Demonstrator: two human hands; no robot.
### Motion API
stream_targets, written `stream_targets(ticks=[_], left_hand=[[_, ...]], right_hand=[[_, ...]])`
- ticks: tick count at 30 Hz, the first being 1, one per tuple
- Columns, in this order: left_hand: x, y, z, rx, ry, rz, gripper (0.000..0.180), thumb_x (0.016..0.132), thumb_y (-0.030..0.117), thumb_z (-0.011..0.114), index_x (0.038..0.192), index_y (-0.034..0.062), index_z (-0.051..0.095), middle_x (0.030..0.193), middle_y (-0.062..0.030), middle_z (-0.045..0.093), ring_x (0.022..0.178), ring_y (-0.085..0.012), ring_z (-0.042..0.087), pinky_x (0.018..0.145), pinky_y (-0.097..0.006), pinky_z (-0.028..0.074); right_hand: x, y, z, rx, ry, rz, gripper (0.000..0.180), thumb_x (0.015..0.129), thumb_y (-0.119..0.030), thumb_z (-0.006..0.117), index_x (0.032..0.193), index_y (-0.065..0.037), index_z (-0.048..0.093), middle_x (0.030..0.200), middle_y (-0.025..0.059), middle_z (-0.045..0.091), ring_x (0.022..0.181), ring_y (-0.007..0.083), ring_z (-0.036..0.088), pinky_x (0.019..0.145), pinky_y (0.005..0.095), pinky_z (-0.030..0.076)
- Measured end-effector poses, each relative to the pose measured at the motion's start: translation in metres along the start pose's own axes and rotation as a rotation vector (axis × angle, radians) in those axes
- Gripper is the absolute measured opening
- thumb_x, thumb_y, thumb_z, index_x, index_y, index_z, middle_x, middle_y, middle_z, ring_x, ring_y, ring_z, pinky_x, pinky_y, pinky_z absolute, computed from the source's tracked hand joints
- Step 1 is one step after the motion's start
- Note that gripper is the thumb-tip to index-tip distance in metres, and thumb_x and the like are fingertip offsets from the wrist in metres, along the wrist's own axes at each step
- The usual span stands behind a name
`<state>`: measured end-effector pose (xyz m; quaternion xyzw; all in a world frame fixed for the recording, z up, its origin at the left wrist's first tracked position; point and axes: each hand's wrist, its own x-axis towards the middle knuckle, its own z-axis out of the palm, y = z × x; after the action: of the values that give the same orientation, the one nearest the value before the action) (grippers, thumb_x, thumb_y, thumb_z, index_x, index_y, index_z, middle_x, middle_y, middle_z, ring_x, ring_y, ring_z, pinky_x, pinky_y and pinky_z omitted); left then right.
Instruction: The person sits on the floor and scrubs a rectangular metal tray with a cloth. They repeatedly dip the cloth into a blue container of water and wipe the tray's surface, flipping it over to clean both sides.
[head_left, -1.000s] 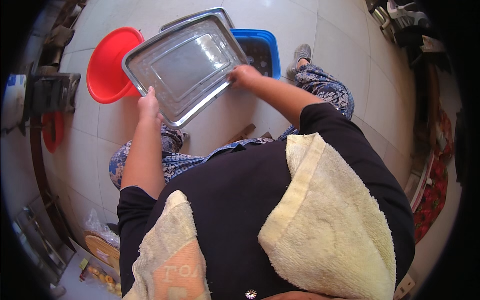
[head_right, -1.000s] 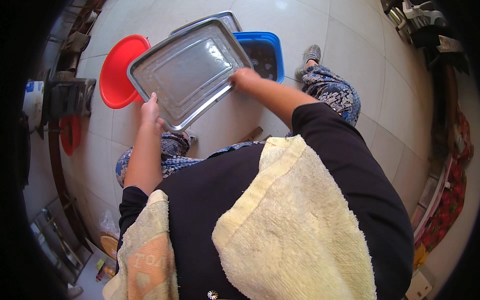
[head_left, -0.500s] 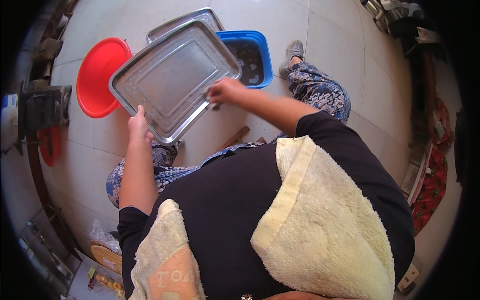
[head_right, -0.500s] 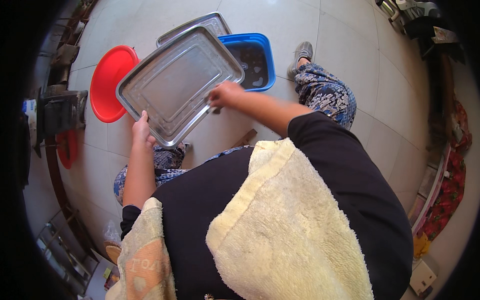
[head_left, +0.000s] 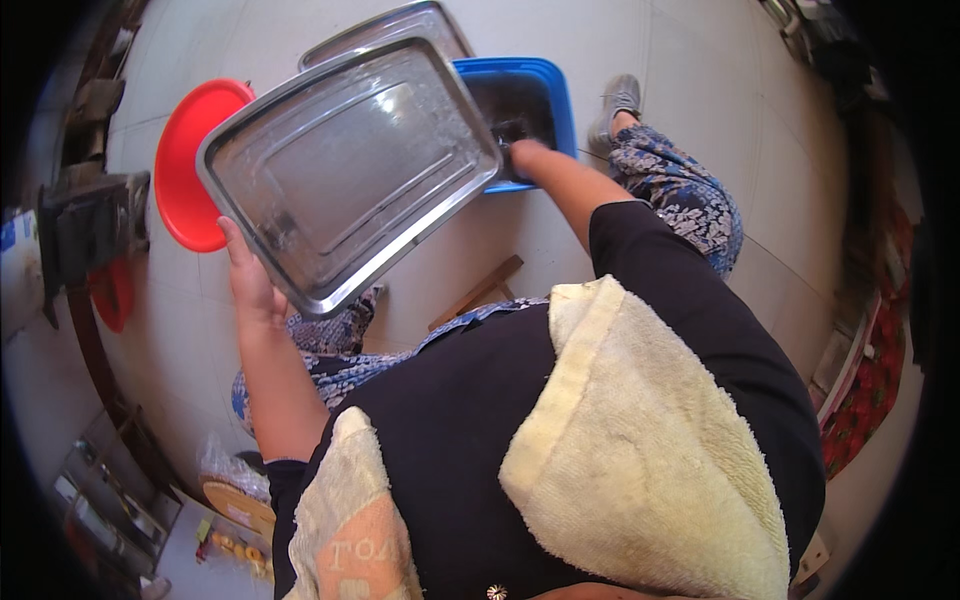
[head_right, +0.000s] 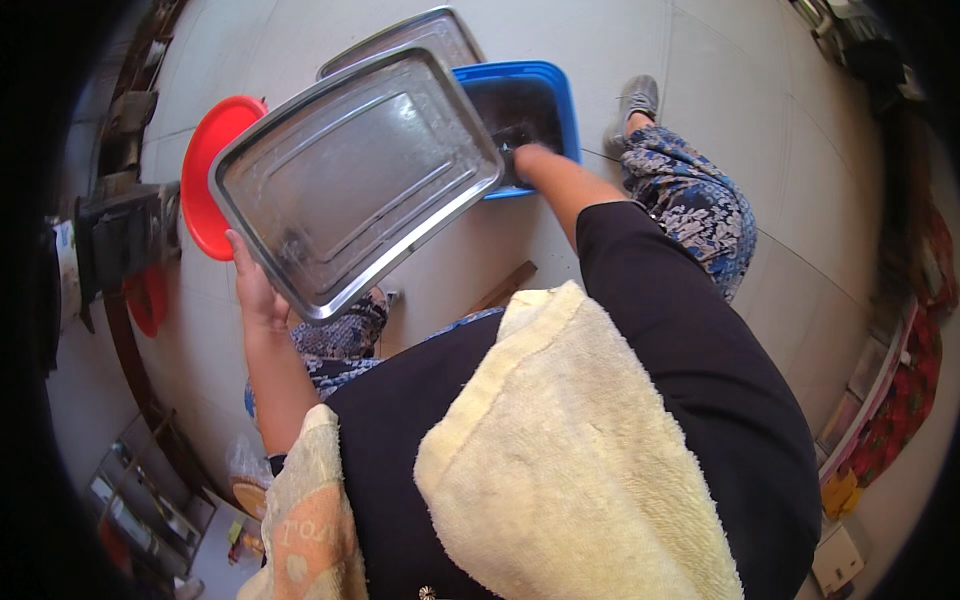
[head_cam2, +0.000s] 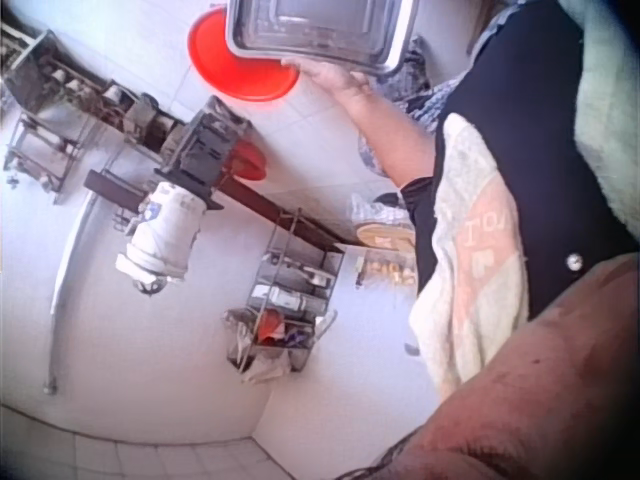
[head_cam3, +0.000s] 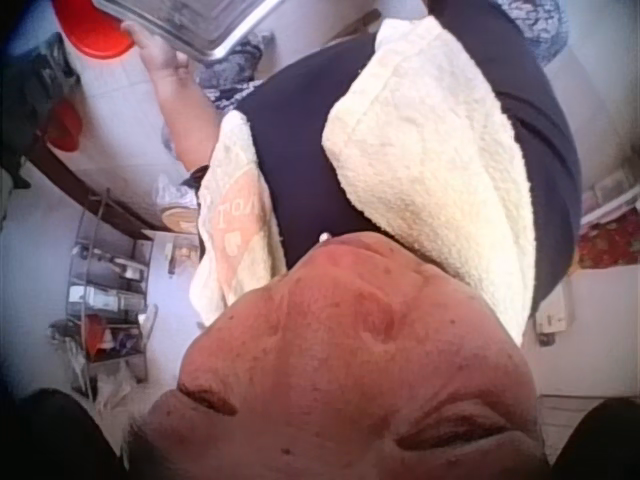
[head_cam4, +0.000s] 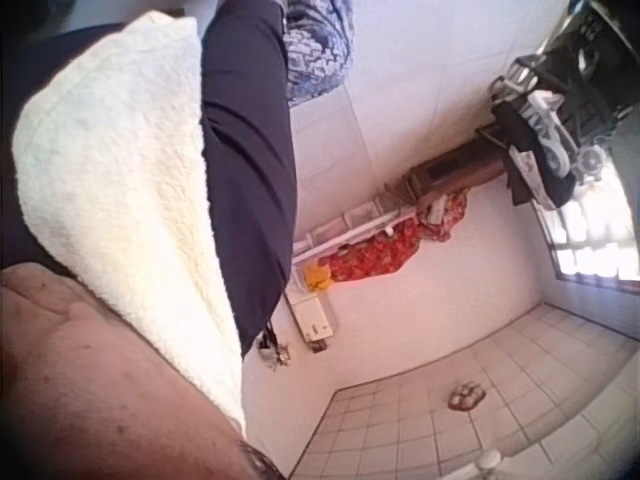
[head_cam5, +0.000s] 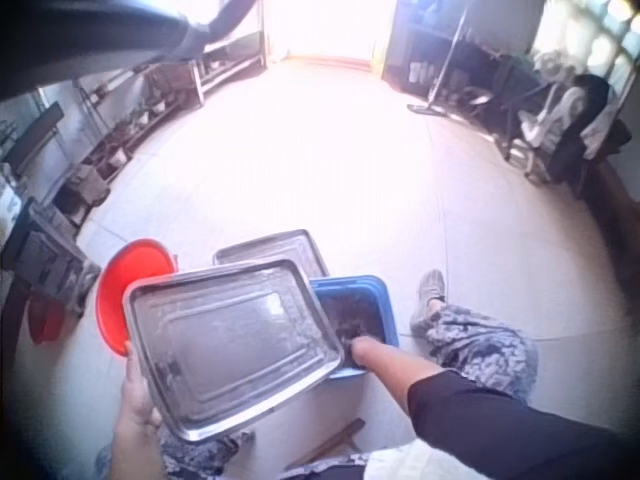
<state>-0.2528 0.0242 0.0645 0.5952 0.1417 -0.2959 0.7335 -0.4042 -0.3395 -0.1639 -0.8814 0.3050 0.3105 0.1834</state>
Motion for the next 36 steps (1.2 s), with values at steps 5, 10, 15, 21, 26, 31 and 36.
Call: stream_targets(ticks=[5, 10, 15, 21, 26, 31, 36], left_hand=[[0.015, -0.003, -0.008, 0.013, 0.04, 0.003, 0.08, 0.091, 0.068, 0.025, 0.137, 0.0036, 0.038, 0.134, -0.0146, 0.048, 0.12, -0.0307, 0.049, 0.099, -0.043, 0.042], [0.012, -0.003, -0.004, -0.144, -0.067, -0.157, 0.084, 0.087, 0.072, 0.024, 0.133, 0.004, 0.042, 0.129, -0.0178, 0.051, 0.118, -0.0324, 0.051, 0.097, -0.048, 0.044], [0.004, 0.006, 0.01, -0.212, -0.178, -0.237, 0.09, 0.084, 0.077, 0.022, 0.131, 0.004, 0.045, 0.127, -0.0202, 0.052, 0.115, -0.034, 0.053, 0.097, -0.051, 0.043], [0.005, -0.004, 0.008, -0.28, -0.264, -0.187, 0.088, 0.081, 0.079, 0.024, 0.13, 0.0092, 0.048, 0.122, -0.0138, 0.057, 0.112, -0.0318, 0.054, 0.095, -0.047, 0.044], [0.007, -0.011, 0.013, -0.262, -0.251, -0.127, 0.084, 0.083, 0.078, 0.027, 0.129, 0.0104, 0.048, 0.121, -0.0107, 0.057, 0.108, -0.0288, 0.055, 0.095, -0.045, 0.044], [0.014, -0.024, 0.017, -0.301, -0.383, -0.093, 0.08, 0.085, 0.075, 0.025, 0.132, 0.0144, 0.045, 0.13, -0.0117, 0.052, 0.118, -0.0276, 0.051, 0.099, -0.042, 0.042], [-0.003, -0.006, 0.026, -0.31, -0.172, -0.214, 0.069, 0.092, 0.066, 0.024, 0.129, 0.0133, 0.047, 0.129, -0.0124, 0.051, 0.12, -0.031, 0.047, 0.101, -0.044, 0.039]], right_hand=[[0.004, 0.006, -0.037, 0.492, 0.4, 0.23, 0.025, 0.086, -0.014, 0.053, 0.109, -0.011, 0.063, 0.116, 0.0208, 0.059, 0.108, 0.0356, 0.057, 0.093, 0.0409, 0.046], [-0.066, -0.033, -0.081, 0.657, 0.757, -0.305, 0.015, 0.084, -0.013, 0.058, 0.098, -0.009, 0.061, 0.097, 0.0148, 0.06, 0.086, 0.0318, 0.06, 0.08, 0.0371, 0.049], [-0.122, -0.139, -0.058, 1.059, 0.462, -0.69, 0.021, 0.083, -0.018, 0.063, 0.101, -0.009, 0.062, 0.099, 0.0134, 0.06, 0.088, 0.0304, 0.06, 0.08, 0.0366, 0.049], [-0.191, -0.216, -0.031, 0.698, 0.293, -0.945, 0.017, 0.081, -0.021, 0.066, 0.092, -0.009, 0.068, 0.094, 0.0139, 0.063, 0.092, 0.0322, 0.06, 0.082, 0.0387, 0.049], [-0.205, -0.227, -0.022, 0.671, 0.395, -0.912, 0.019, 0.077, -0.014, 0.065, 0.095, -0.01, 0.065, 0.093, 0.0134, 0.061, 0.088, 0.0319, 0.06, 0.08, 0.0386, 0.049], [-0.171, -0.284, -0.092, 0.972, 0.491, -0.709, 0.022, 0.082, -0.02, 0.066, 0.102, -0.011, 0.065, 0.086, 0.0121, 0.064, 0.078, 0.0249, 0.063, 0.071, 0.0324, 0.051], [-0.198, -0.272, -0.109, 0.657, 0.242, -0.599, 0.035, 0.08, -0.038, 0.065, 0.106, -0.016, 0.067, 0.093, 0.015, 0.068, 0.087, 0.0289, 0.066, 0.08, 0.0355, 0.051]])
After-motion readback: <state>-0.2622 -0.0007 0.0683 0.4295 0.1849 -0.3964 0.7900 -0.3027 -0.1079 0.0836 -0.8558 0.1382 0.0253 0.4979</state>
